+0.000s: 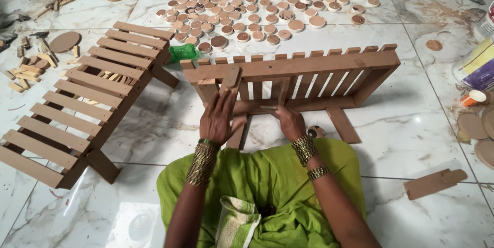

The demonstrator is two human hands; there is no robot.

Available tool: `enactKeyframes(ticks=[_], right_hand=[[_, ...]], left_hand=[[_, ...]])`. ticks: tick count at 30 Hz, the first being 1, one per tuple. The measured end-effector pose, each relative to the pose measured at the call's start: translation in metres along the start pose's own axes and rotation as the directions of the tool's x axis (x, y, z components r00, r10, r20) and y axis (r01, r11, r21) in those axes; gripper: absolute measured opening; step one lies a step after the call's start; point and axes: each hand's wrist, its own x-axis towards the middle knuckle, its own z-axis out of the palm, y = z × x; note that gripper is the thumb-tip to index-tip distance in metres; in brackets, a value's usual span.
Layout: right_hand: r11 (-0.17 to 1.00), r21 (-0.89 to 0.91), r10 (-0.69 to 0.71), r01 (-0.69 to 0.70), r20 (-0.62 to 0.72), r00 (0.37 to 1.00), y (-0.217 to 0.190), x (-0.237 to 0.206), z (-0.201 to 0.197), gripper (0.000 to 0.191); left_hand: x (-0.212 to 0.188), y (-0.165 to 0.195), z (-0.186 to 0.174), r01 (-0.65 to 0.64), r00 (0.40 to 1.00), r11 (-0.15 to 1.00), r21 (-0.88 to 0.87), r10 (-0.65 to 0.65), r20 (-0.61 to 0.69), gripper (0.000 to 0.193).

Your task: The person assembles a small wooden stool by hand, attaching legs and slats to the frame. They repeatedly lift, rotate, and align the stool to fit components and check the assembly.

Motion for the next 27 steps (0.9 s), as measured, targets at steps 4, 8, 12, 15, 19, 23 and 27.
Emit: enactKeyframes(ticks=[4, 8, 12, 15, 19, 23, 27], right_hand=[[1.0, -0.012, -0.004, 0.004, -0.022, 1.0, 0.026, -0.014, -0.002, 0.017], [0.99, 0.0, 0.138, -0.138, 0.007, 0.99, 0.031, -0.009, -0.006, 0.019], [0.99, 0.08, 0.114, -0.113, -0.008, 0.993, 0.028, -0.004, -0.01, 0.016], [0.99, 0.077, 0.121, -0.119, -0.017, 0.993, 0.027, -0.003, -0.014, 0.017], [0.981, 0.099, 0.167, -0.165, -0.013, 0.986, 0.03, -0.003, -0.016, 0.018], [0.973, 0.081, 0.219, -0.217, -0.012, 0.976, 0.035, -0.001, -0.012, 0.023], [0.971, 0.086, 0.225, -0.223, -0.015, 0.974, 0.038, 0.0, -0.008, 0.022]], left_hand=[[-0.004, -0.01, 0.003, -0.114, 0.987, 0.98, 0.163, 0.093, 0.127, 0.078], [0.021, -0.017, 0.009, -0.071, 0.957, 0.979, 0.192, 0.012, 0.291, 0.083], [0.063, -0.03, 0.008, -0.074, 0.969, 0.99, 0.12, 0.043, 0.242, 0.084], [0.104, -0.038, 0.011, -0.102, 0.974, 0.99, 0.099, 0.079, 0.212, 0.079], [0.142, -0.044, 0.004, -0.073, 0.974, 0.99, 0.12, 0.045, 0.22, 0.074], [0.167, -0.04, 0.003, 0.059, 0.973, 0.991, 0.118, -0.083, 0.214, 0.049], [0.185, -0.042, 0.009, 0.078, 0.983, 0.984, 0.161, -0.103, 0.152, 0.05]])
